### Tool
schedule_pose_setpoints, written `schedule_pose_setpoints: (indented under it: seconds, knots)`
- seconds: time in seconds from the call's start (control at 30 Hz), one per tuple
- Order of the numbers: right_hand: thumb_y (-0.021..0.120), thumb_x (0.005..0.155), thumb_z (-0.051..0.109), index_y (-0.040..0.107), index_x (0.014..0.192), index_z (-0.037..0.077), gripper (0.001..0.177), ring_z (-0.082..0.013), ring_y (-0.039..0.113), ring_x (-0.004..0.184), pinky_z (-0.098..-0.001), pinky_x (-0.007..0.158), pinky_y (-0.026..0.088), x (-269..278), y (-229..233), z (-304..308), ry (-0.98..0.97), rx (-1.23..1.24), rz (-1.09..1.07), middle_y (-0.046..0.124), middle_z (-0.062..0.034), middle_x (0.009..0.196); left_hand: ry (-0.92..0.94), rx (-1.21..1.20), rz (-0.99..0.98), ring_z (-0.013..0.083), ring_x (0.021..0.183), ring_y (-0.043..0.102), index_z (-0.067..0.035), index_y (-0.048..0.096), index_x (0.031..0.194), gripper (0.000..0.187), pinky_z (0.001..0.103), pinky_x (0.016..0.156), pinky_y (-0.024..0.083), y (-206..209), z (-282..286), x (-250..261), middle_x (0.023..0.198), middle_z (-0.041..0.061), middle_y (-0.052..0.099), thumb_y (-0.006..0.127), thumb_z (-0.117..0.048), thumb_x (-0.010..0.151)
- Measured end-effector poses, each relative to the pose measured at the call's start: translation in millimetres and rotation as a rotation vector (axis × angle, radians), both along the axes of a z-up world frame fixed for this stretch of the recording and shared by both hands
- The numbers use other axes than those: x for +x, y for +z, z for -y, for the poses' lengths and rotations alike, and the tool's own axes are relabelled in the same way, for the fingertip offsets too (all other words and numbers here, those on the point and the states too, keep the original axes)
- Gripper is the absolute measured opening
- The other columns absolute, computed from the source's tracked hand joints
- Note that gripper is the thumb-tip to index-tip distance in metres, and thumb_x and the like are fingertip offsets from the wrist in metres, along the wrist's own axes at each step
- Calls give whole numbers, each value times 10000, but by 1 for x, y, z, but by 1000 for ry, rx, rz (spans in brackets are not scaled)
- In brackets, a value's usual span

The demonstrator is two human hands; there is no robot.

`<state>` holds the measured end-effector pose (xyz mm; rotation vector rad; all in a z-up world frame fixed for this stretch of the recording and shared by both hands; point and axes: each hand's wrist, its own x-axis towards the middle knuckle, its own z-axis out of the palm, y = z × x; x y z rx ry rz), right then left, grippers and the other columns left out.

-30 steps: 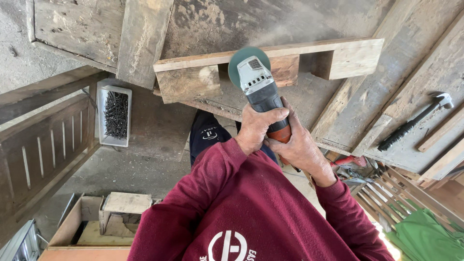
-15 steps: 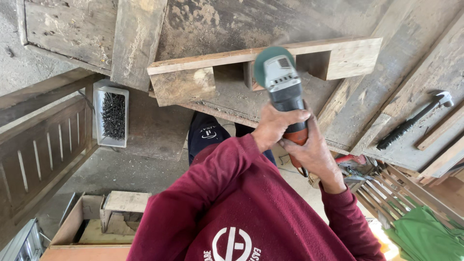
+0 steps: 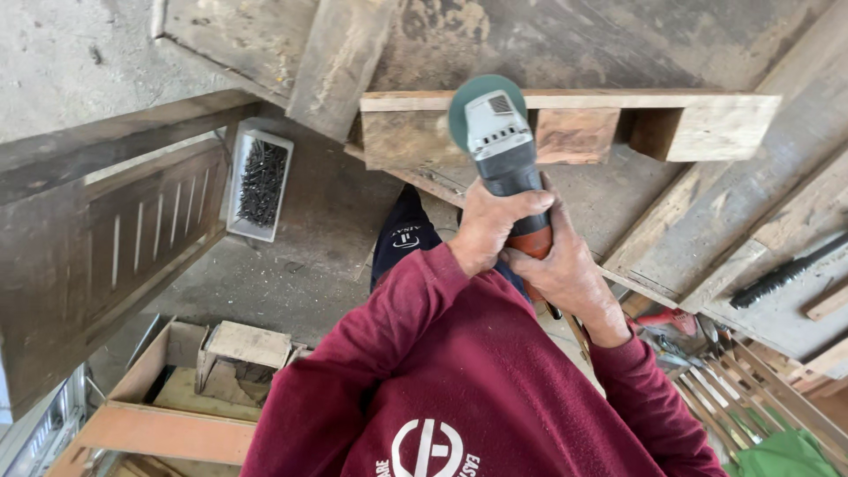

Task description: The person uses an angle grinder with a sanding disc to smooth the surface of a wooden pallet. They move the tool back and forth across the wood planks, focusing on different sections to remove roughness and debris.

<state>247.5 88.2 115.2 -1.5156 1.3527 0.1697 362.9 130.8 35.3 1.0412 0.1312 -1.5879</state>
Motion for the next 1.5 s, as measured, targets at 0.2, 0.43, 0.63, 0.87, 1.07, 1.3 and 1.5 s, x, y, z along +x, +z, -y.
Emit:
schedule_pose_setpoints:
  seconds: [0.2, 0.43, 0.63, 0.87, 1.07, 1.3, 1.5]
  knots:
    - [767, 736, 224, 167, 1629, 91, 1084, -384, 694, 1150, -449, 943, 557, 50, 5, -8, 186, 59, -9, 674, -261, 1240, 158, 36, -15, 154, 852, 666, -17, 655, 1080, 365, 336, 790, 586, 11, -30, 48, 968, 52, 683, 846, -96, 779]
    - [813, 751, 248, 208, 1607, 61, 1065, -386, 689, 1172, -448, 950, 553, 75, 0, -17, 248, 13, 83, 656, -271, 1275, 202, 32, -34, 153, 849, 667, -9, 660, 1060, 325, 335, 796, 590, 9, -48, 75, 959, 57, 683, 831, -99, 798]
    - [842, 751, 266, 203, 1610, 64, 1089, -386, 682, 1182, -446, 951, 547, 69, 5, -13, 234, 7, 69, 654, -272, 1283, 198, 16, -72, 153, 858, 671, -12, 657, 1065, 339, 341, 799, 592, 6, -41, 65, 969, 61, 685, 837, -99, 791]
    - [810, 763, 245, 211, 1625, 91, 1061, -363, 689, 1190, -434, 956, 547, 45, 9, -15, 163, 4, 13, 665, -252, 1282, 146, 7, -85, 164, 878, 677, -15, 667, 1084, 364, 347, 815, 593, 3, -34, 39, 991, 71, 697, 848, -99, 779]
    - [797, 778, 219, 204, 1622, 44, 1045, -331, 673, 1216, -426, 971, 547, 33, 14, -18, 92, -44, 62, 618, -252, 1344, 34, -10, -87, 173, 896, 692, -3, 673, 1109, 389, 349, 839, 595, 6, -25, 26, 1012, 87, 711, 845, -112, 778]
    - [758, 772, 199, 171, 1616, 45, 1040, -353, 714, 1131, -427, 930, 579, 66, 2, -21, 181, 74, 37, 654, -268, 1270, 180, -7, -8, 169, 909, 675, -2, 670, 1112, 384, 335, 867, 583, -1, -48, 63, 1020, 71, 699, 854, -106, 790]
    - [770, 749, 224, 179, 1596, 60, 1045, -393, 721, 1120, -429, 942, 567, 69, 23, -38, 219, 183, -80, 688, -279, 1192, 162, 58, -21, 152, 860, 659, 0, 667, 1084, 348, 329, 816, 581, 27, -72, 61, 978, 52, 689, 840, -87, 794]
